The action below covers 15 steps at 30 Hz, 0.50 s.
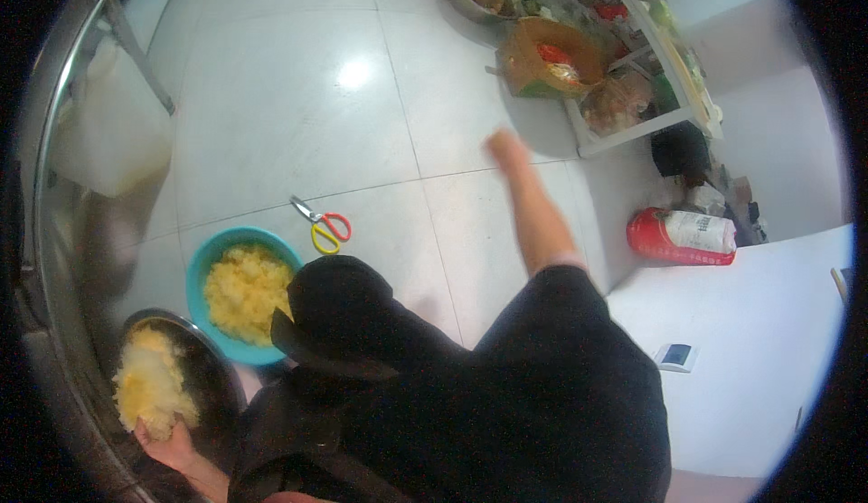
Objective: The person tears a large piece of white fungus into smaller pieces by hand and places them into a blue bowl. They then use yellow-handled scissors to cut the remaining fungus into smaller pieces, continuing to transfer the cut pieces into the bowl.
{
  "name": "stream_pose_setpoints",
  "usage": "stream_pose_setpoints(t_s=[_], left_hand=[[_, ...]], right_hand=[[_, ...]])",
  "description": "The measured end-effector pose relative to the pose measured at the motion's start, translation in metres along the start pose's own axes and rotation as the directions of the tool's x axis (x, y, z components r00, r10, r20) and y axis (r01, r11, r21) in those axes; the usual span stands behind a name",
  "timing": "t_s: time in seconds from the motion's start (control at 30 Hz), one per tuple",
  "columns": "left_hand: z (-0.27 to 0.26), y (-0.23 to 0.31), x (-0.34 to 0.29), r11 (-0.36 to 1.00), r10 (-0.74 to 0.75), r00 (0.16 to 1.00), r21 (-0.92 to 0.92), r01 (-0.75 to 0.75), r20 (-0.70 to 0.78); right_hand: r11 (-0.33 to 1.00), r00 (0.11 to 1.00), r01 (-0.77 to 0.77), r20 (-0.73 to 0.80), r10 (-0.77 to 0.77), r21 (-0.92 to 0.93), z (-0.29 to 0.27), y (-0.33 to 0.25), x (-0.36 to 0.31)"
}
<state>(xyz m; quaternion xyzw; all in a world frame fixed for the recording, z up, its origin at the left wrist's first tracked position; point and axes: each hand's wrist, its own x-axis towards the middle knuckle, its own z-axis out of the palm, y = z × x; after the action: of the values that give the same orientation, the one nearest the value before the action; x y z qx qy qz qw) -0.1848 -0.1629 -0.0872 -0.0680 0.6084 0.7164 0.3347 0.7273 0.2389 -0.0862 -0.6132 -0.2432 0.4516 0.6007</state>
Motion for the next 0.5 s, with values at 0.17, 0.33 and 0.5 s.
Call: stream_pose_setpoints(t_s=[0.17, 0.33, 0.5], left_hand=[[0.034, 0.000, -0.014, 0.970, -0.099, 0.995, -0.225, 0.096, -0.005], [0.032, 0.002, -0.012, 0.998, -0.006, 0.998, -0.066, 0.010, 0.069], [0.083, 0.022, -0.070, 0.965, -0.123, 0.992, -0.228, 0.126, 0.028]], right_hand=[[0.833, 0.961, 0.103, -0.162, -0.224, -0.544, 0.008, -0.145, 0.044], [0.696, 0.911, -0.102, 0.214, 0.352, -0.711, 0.108, 0.089, -0.009], [0.425, 0.747, 0.132, 0.372, 0.551, -0.895, 0.217, 0.228, -0.148]])
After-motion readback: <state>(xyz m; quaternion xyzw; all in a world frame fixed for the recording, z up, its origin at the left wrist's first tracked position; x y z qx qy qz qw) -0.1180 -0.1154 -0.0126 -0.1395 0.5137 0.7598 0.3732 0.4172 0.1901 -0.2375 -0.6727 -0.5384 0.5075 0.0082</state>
